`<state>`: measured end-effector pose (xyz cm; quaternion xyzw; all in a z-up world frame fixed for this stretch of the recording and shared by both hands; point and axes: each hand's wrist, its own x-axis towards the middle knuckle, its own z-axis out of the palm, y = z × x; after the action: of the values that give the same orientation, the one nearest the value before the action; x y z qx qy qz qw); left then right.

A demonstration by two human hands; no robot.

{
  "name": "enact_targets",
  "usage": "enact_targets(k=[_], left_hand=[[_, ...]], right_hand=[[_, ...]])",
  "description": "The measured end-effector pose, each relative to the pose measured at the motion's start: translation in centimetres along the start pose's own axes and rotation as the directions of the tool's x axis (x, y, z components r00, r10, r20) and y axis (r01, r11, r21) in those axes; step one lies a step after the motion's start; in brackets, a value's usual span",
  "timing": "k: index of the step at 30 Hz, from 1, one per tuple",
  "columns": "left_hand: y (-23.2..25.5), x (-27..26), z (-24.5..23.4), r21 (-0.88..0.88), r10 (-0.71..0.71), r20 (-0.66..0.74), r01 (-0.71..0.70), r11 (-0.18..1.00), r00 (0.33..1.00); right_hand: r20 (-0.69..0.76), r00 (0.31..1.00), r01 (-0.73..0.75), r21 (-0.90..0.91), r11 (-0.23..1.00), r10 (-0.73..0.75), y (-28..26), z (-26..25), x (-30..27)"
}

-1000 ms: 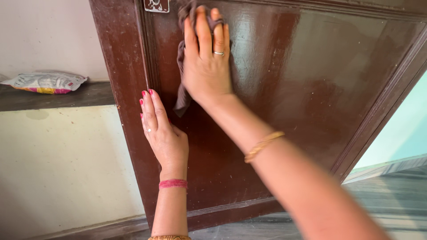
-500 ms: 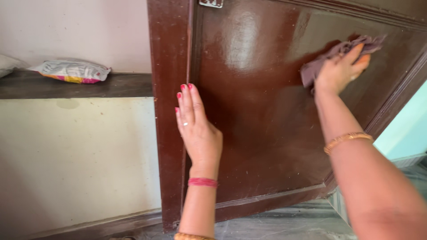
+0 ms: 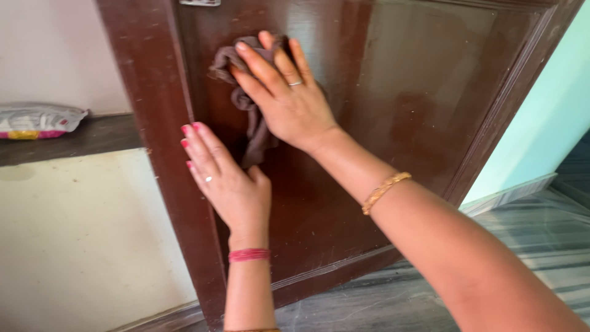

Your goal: The person wipes a brown wooden door with a cloth, moving from the upper section down to the lower edge and along the frame. The person uses both hands to hold the cloth and apply pressure while cleaning the surface.

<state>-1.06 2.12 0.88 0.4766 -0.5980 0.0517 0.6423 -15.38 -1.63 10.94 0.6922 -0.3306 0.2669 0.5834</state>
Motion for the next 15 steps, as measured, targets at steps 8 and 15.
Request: enact_targets(k=[8, 15], left_hand=[[-0.7, 0.1, 1.0, 0.095, 0.074, -0.025, -0.071, 0.993, 0.997], [0.3, -0.8, 1.9, 0.225, 0.071, -0.029, -0.062, 0.972, 0.997]], right_hand=[[0.029, 0.903, -0.424, -0.098, 0.9, 0.429, 11.9, -2.2, -12.2], [-0.007, 0.546, -0.838, 0.012, 0.546, 0.838, 18.0, -0.7, -32.6]])
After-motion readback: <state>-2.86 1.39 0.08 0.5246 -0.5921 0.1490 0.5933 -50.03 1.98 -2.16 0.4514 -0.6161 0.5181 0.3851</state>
